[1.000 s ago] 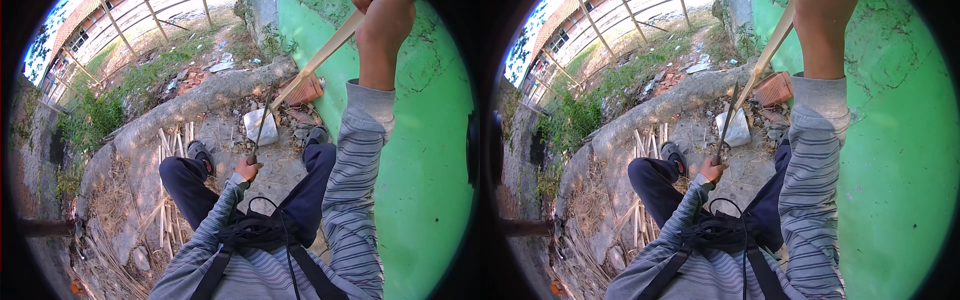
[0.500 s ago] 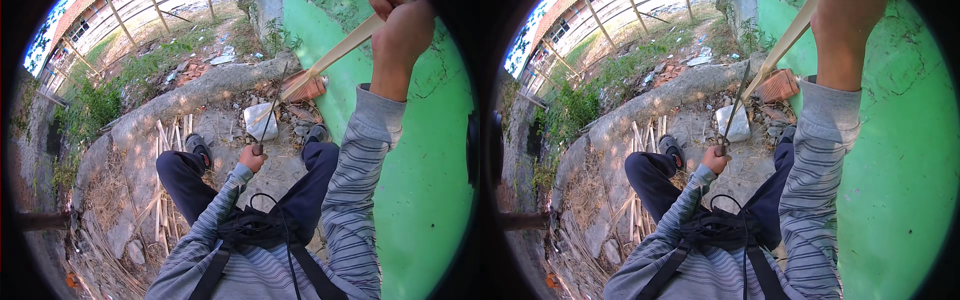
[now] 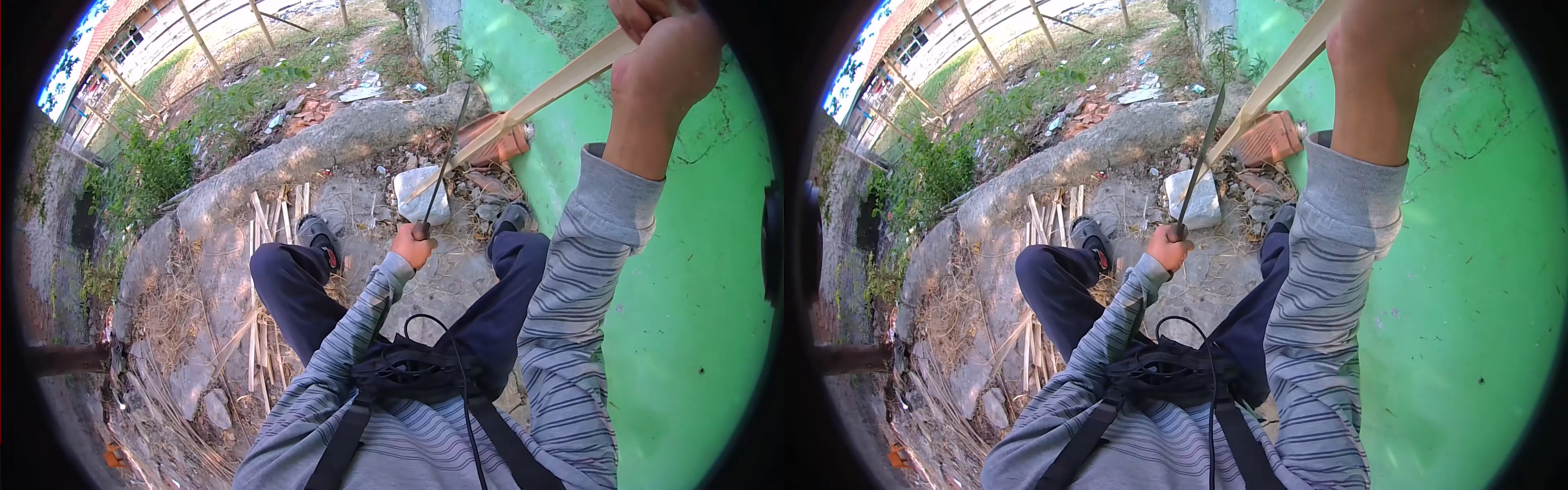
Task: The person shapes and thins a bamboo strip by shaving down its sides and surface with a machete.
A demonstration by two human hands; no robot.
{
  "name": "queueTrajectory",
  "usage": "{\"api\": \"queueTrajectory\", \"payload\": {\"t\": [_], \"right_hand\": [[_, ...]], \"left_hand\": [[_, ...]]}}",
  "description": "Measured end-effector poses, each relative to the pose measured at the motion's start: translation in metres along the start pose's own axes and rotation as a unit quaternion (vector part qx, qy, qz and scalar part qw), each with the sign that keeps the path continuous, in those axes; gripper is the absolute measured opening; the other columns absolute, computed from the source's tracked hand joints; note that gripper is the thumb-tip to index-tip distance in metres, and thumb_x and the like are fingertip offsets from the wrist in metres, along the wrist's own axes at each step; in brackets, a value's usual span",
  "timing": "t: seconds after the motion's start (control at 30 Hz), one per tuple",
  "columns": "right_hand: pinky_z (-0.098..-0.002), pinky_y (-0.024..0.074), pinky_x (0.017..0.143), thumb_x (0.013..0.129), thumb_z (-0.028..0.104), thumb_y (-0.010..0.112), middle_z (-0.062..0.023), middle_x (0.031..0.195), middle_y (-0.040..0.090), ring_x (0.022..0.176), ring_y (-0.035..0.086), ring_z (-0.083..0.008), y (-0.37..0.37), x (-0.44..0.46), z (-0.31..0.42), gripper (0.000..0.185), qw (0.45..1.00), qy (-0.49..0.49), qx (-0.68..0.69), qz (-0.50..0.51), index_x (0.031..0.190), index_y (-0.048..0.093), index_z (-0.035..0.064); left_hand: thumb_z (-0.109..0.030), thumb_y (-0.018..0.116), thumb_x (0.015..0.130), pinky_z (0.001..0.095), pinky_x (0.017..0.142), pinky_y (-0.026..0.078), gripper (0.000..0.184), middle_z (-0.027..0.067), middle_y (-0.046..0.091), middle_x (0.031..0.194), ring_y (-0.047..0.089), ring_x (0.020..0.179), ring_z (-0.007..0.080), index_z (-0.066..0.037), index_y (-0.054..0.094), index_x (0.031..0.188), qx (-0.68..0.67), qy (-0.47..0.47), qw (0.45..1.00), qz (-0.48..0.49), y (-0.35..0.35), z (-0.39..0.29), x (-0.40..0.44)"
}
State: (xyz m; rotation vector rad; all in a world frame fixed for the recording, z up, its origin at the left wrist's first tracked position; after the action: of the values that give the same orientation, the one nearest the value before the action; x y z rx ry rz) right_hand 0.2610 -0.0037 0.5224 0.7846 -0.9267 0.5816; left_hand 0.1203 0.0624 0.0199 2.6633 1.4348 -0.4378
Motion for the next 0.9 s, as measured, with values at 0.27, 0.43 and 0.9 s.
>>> {"api": "queueTrajectory", "payload": {"t": [0.27, 0.43, 0.9], "right_hand": [[-0.0253, 0.0126, 0.042, 0.104, 0.057, 0.039, 0.006, 0.058, 0.018, 0.046, 0.012, -0.0055, 0.0, 0.0, 0.006, 0.047, 0.999, -0.027, 0.006, 0.021, 0.081, 0.036, 0.0162], [-0.0253, 0.0128, 0.042, 0.105, 0.056, 0.039, 0.0059, 0.058, 0.017, 0.045, 0.013, -0.0053, 0.009, 0.004, -0.005, 0.047, 0.99, 0.016, 0.085, 0.113, 0.082, 0.037, 0.0159], [-0.0236, 0.02, 0.04, 0.092, 0.063, 0.012, 0.0024, 0.054, 0.02, 0.043, 0.017, -0.0068, -0.003, 0.022, -0.012, 0.049, 0.993, -0.019, -0.046, 0.109, 0.075, 0.024, 0.0178]], "left_hand": [[-0.005, 0.069, 0.071, 0.0365, 0.044, 0.038, 0.019, 0.0037, 0.051, 0.056, 0.05, 0.048, 0.0162, -0.005, 0.051, 0.068, 0.018, -0.107, 0.994, -0.03, -0.011, 0.12, 0.036], [-0.014, 0.073, 0.07, 0.0384, 0.055, 0.043, 0.02, 0.0051, 0.057, 0.06, 0.053, 0.058, 0.0184, -0.001, 0.058, 0.07, 0.108, 0.022, 0.992, -0.057, -0.008, 0.052, 0.018], [-0.009, 0.073, 0.073, 0.0354, 0.043, 0.04, 0.024, 0.0037, 0.053, 0.056, 0.052, 0.046, 0.0175, -0.003, 0.051, 0.067, 0.026, -0.048, 0.997, -0.052, 0.006, 0.097, 0.03]]}}
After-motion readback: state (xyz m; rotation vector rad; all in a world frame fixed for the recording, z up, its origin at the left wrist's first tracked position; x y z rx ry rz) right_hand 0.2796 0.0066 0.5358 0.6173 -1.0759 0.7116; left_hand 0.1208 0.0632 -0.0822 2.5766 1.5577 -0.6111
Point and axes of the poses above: each hand's wrist, its own x-axis towards the middle knuckle, its own y-axis out of the palm, z = x × y, the point moved 6 cm from there along x, towards the middle knuckle
